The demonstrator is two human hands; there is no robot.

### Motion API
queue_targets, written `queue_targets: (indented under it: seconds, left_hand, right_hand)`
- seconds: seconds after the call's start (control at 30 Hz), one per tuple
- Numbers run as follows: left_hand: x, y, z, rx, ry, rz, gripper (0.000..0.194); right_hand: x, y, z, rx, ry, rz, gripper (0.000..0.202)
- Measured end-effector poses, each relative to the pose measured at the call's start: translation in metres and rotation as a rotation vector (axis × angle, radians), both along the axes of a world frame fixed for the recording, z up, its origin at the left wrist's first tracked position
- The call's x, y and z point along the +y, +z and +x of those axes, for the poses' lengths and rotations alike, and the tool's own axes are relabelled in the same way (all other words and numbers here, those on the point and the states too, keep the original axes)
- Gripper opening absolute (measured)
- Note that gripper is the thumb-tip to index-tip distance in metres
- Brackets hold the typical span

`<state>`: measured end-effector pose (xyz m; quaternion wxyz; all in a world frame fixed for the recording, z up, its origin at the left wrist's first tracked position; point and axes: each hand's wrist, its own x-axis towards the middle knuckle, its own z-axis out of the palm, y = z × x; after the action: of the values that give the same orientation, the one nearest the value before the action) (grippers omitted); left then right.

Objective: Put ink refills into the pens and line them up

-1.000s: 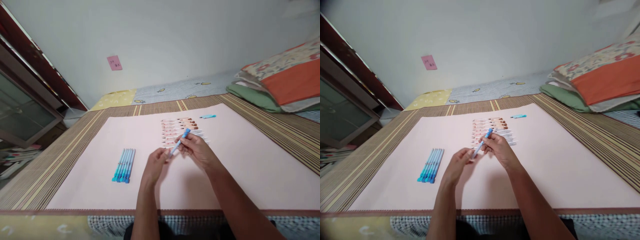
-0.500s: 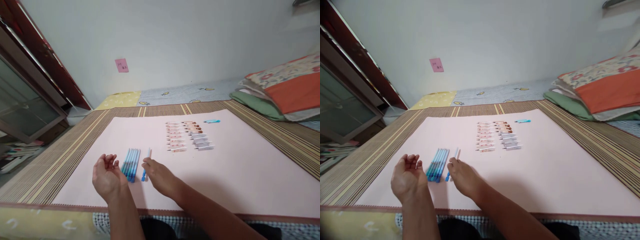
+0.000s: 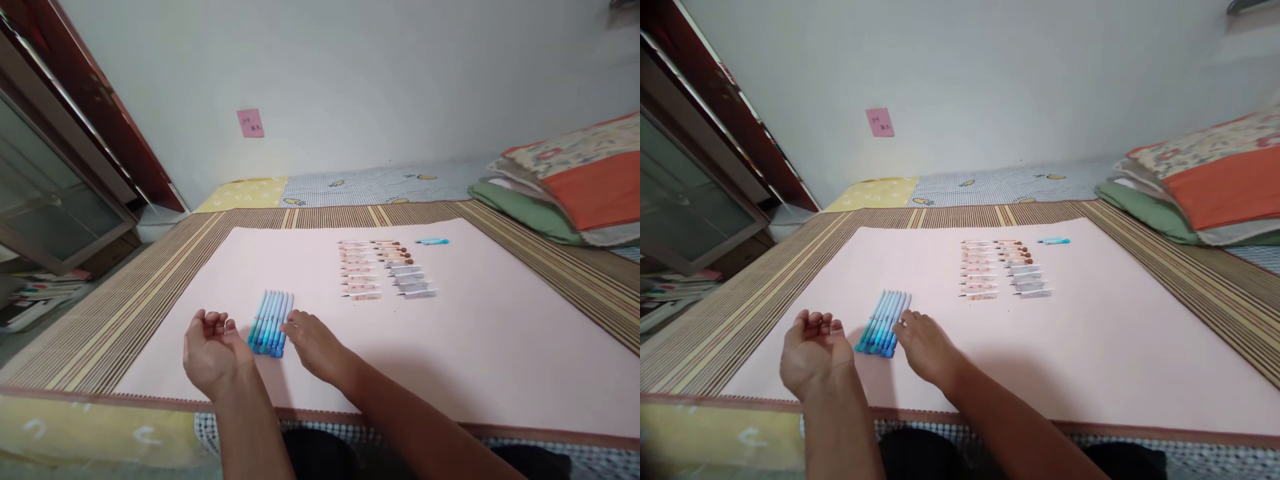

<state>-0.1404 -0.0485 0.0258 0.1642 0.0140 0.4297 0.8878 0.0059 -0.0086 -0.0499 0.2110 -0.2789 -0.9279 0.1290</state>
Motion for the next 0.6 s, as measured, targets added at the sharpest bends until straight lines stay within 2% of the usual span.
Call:
queue_targets:
  seconds: [0.17, 0.3, 0.47, 0.6]
  left_hand:
    - [0.000, 0.002, 0.001, -0.022, -0.012, 0.004, 0.013]
    - [0.004, 0.000, 0.006, 0.018, -0.085, -0.014, 0.014]
    - [0.015, -0.001, 0.022, 0.011, -0.251, 0.005, 0.015]
    - [0.029, -0.005, 0.043, 0.020, -0.475, -0.015, 0.020]
  right_hand:
    - [-0.005, 0.005, 0.001, 0.031, 0.003, -0.050, 0.027]
    - [-0.016, 0.009, 0.021, 0.041, -0.020, -0.072, 0.026]
    - [-0.024, 0.013, 0.080, 0.164, -0.032, -0.126, 0.028]
    - [-0.002, 0.016, 0.154, 0.304, -0.136, -0.118, 0.022]
